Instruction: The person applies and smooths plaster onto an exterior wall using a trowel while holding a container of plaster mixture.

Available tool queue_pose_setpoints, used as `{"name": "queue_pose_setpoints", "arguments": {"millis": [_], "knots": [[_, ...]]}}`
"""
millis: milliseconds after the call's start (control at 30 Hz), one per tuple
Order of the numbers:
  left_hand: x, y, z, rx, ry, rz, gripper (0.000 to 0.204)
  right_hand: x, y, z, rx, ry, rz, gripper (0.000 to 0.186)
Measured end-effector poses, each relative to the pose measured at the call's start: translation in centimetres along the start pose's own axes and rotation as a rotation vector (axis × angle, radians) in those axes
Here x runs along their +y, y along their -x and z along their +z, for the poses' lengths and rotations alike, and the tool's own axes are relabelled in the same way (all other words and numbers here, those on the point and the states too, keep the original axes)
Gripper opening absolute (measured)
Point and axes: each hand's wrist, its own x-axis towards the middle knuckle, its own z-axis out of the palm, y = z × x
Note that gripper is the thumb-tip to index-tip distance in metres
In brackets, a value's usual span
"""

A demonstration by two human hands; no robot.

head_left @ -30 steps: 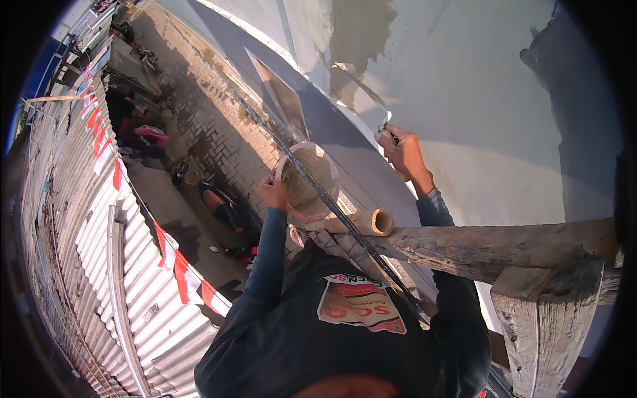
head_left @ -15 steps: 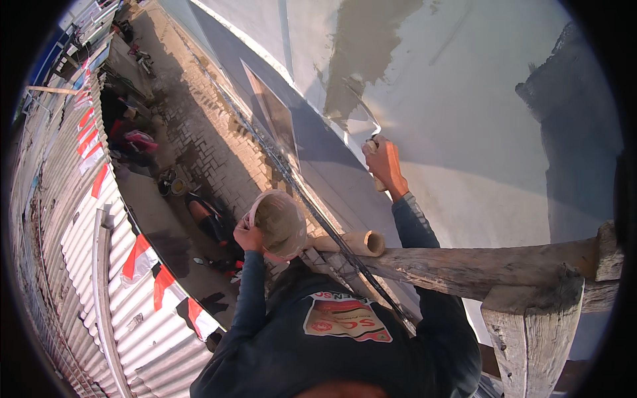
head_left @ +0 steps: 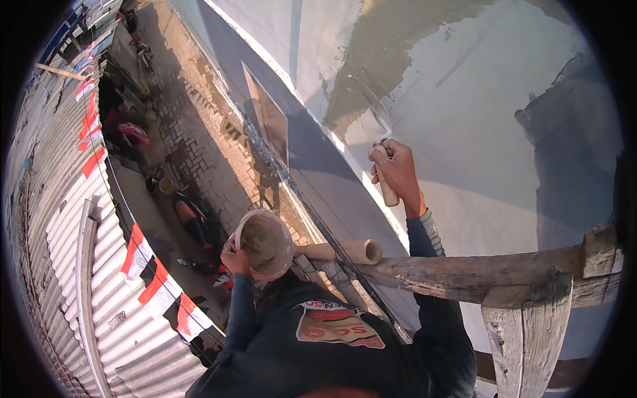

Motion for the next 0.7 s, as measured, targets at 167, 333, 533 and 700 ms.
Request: {"name": "queue_pose_setpoints", "arguments": {"millis": [167,333,533,700], "knots": [[-1.0,-0.4,0.8,-0.013,-0.051,-0.017,0.018,5.8,-4.4,2.4,-0.012,0.264,0.110,0.018],[-1.0,-0.6,1.2,0.038,0.026,-0.003,0.021,-1.8,-4.2,0.8,0.156,0.088,-0.041,0.020],[-2.2,-0.7,1.1,0.012,0.023,0.041,0.026,-12.0,0.1,-2.0,0.318,-0.091,-0.333,0.022],[0.9,0.0,0.9,-0.036,-0.034,-0.054,0.030,-4.0,-0.6,-1.1,0.039,0.040,-0.114,0.021]]}}
